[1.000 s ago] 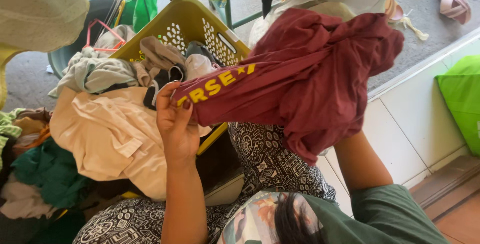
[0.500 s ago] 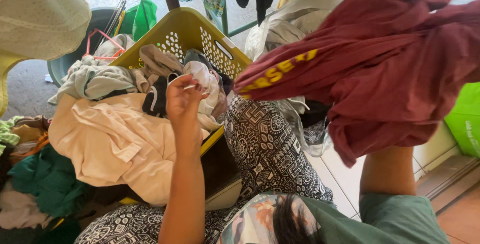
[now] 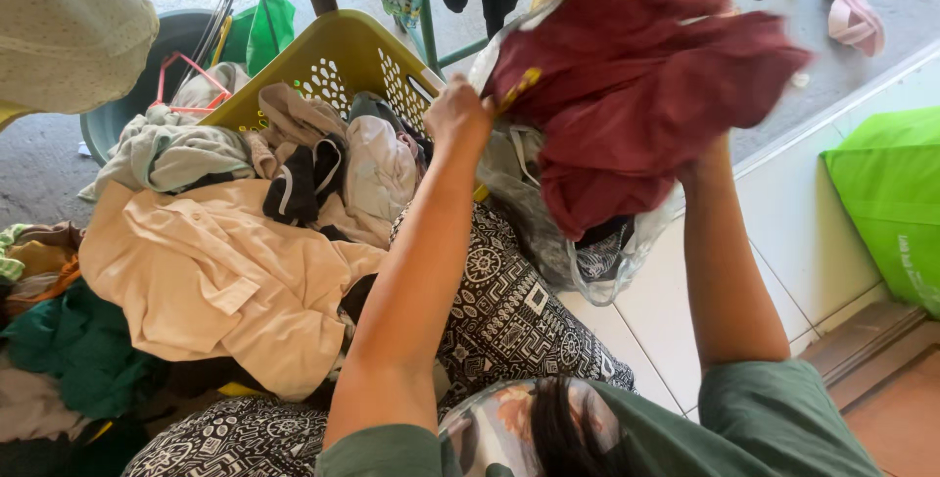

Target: The person sits on the floor and sorts clothes from a yellow laundry basket into a clear plastic bag. They pick up various items including a pink cloth, a grey hoodie, a maroon shirt, and a dark brown garment, placing them into the bag one by one.

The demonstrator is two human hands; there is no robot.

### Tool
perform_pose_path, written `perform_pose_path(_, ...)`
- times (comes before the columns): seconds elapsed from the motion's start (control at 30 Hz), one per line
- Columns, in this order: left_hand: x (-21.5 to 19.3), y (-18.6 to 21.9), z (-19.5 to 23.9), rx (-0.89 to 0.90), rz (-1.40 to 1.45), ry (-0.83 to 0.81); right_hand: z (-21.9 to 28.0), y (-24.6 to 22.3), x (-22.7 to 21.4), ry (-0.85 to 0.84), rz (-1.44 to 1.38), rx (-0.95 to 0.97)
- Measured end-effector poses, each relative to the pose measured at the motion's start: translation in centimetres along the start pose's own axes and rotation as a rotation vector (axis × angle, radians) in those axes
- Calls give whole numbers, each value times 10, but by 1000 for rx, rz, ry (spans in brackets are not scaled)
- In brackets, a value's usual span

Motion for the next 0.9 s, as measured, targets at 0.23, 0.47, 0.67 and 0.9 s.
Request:
perform_pose_path(0.23,18,-45,-24,247,220,302,47,-34,31,114,630,-391)
perform_pose_path(0.47,7,-17,8,406,353,456,58,-38,135,-459,1205,-590)
perform_pose_path(0.67,-3,-32,5,409,441,548,-5,51,98,-265,1325,-350)
perform_pose_path(0.9,2,-16,21,481,365,464,-130,113,-41,372,855,-107)
Point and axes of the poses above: each hand's wrist, its own z-axis away from the middle knuckle, its own x-axis out of the palm, y = z × x, the point moved 2 cm from there along -z, towards the middle knuckle, and after that the axes turned 4 degrees about -x, right-handed, at the moved point
